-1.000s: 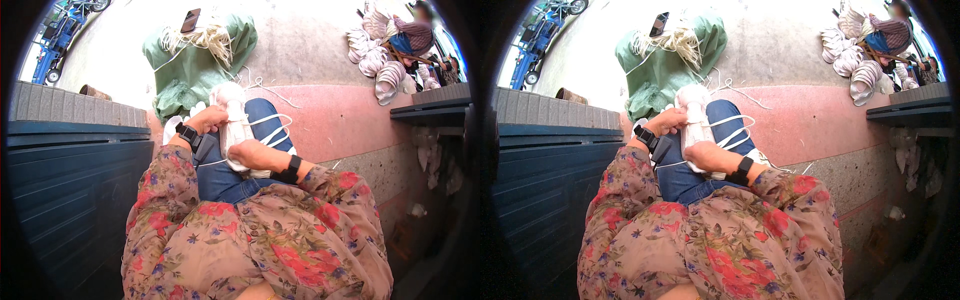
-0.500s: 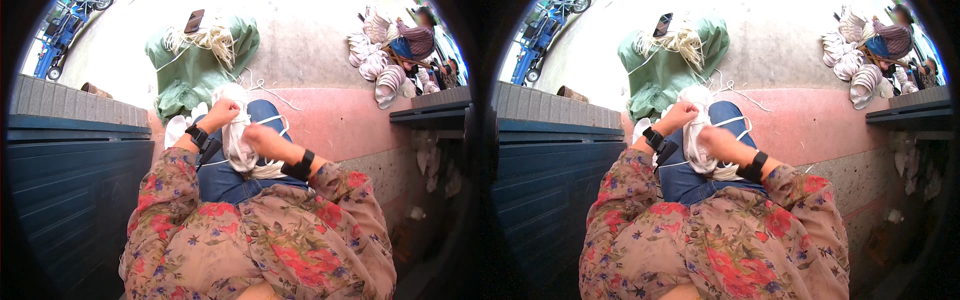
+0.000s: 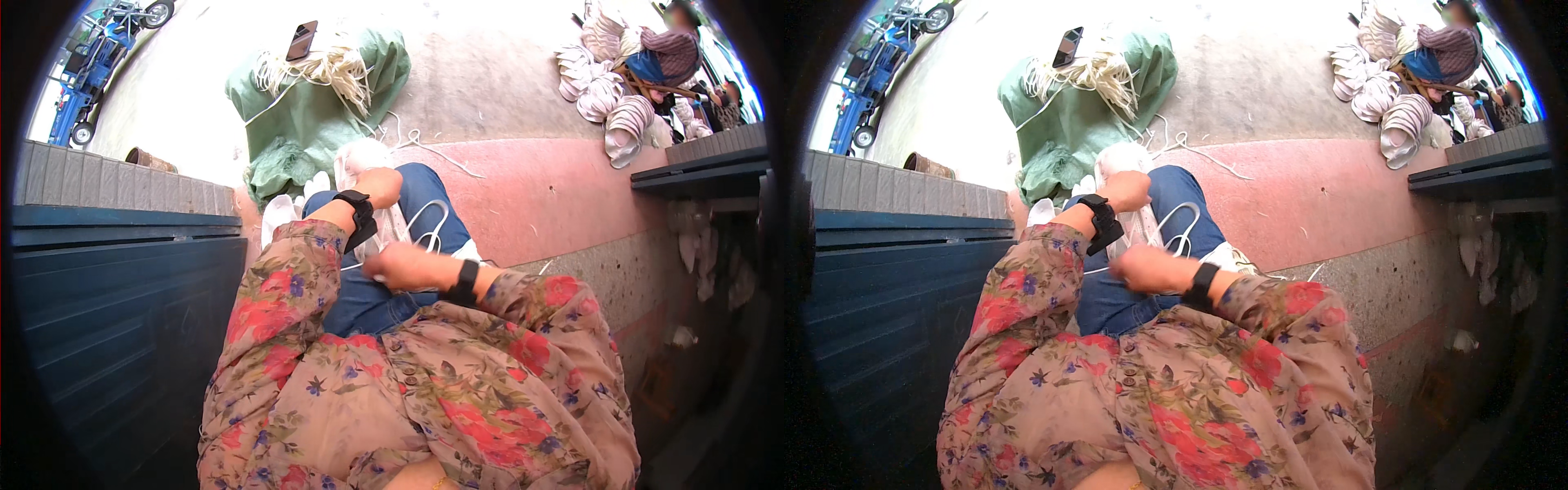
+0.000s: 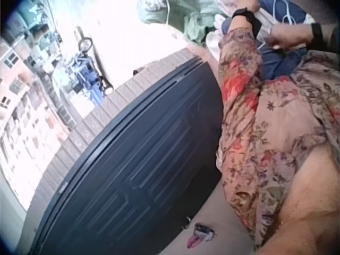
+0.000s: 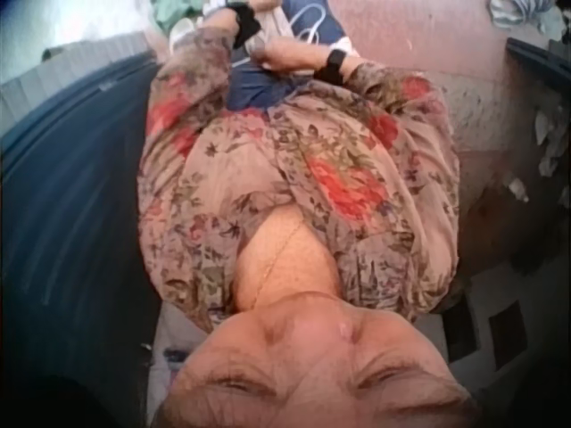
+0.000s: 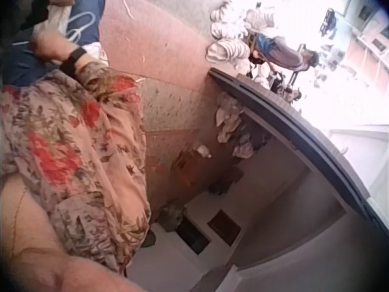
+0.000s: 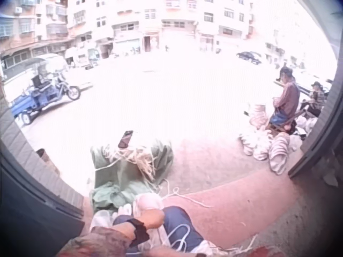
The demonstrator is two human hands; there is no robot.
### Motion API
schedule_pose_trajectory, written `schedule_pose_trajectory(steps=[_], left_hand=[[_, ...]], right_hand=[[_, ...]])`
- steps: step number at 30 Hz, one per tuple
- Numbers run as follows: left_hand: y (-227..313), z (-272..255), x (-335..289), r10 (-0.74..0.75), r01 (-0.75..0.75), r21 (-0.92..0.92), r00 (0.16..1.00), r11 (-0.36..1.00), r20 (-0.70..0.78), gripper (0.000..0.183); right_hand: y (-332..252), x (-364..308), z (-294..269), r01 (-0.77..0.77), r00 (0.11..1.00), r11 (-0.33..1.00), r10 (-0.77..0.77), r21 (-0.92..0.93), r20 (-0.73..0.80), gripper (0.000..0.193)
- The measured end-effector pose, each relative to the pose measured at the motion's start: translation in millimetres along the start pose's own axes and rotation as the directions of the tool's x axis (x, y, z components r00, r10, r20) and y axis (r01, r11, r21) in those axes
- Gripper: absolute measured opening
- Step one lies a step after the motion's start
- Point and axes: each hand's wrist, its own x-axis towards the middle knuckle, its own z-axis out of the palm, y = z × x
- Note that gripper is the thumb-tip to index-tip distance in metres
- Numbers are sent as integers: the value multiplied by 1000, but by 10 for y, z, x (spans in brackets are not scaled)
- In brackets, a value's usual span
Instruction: The recorder is lacing and tying a white sneaker, specifically weaving the shoelace through the eyelets and pulling it tight.
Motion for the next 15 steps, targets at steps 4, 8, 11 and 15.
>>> schedule_pose_trajectory(steps=[4, 8, 11, 15], left_hand=[[-235, -1, -16, 125, -129, -332, 992, 934, -34, 31], [-616, -8, -300, -91, -106, -622, 957, 775, -276, 32], [-912, -32, -709, -199, -30, -600, 929, 800, -312, 30], [-1043, -6, -1167, -287, 88, -725, 945, 683, -155, 25]], right_hand=[[-377, 28, -491, 117, 978, 986, -95, -115, 184, 15], [-620, 98, -1749, 423, 815, 882, -470, -207, -339, 9], [-966, 264, -2527, 412, 686, 905, -385, -106, -618, 9], [-1300, 206, -3101, 449, 566, 894, -279, 6, -776, 10]])
